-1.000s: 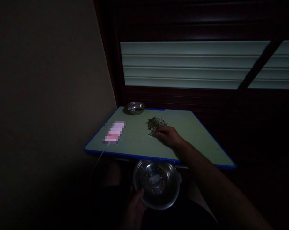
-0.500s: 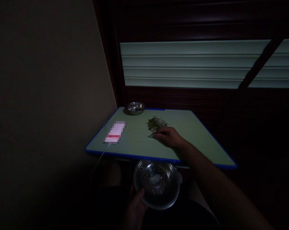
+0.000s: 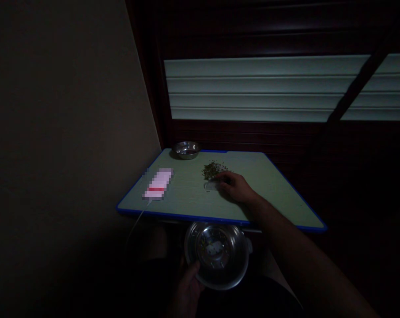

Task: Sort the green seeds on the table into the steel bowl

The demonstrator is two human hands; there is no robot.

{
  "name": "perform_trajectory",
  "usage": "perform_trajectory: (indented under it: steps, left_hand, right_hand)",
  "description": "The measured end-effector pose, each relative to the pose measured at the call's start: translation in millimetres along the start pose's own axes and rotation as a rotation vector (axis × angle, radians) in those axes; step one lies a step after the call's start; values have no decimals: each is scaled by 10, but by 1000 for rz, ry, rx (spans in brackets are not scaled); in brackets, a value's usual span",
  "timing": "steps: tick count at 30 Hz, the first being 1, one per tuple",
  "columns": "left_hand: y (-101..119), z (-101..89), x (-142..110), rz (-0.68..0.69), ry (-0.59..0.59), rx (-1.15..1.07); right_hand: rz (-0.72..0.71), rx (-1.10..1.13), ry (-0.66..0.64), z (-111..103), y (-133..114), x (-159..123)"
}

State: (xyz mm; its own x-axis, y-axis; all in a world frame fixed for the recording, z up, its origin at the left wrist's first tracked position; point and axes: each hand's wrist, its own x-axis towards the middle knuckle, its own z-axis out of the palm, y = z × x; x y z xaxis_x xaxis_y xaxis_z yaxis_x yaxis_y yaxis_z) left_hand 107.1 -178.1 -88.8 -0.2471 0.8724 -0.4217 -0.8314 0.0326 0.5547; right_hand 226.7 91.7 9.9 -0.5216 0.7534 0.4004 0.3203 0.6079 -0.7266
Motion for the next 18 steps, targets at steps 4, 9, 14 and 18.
perform_trajectory:
  steps: [4,9,14,18]
  left_hand:
    - [14,11,-1,2,10,-19]
    - [25,18,-19,-4,7,-10]
    - [21,25,-12,-8,43,-20]
    - [23,32,-27,-10,28,-14]
  right_hand:
    - [29,-13,33,15,20,3]
    - [77,-44,40,38,21,13]
    - [71,-49,12,48,30,18]
    - [65,-34,-9,43,23,14]
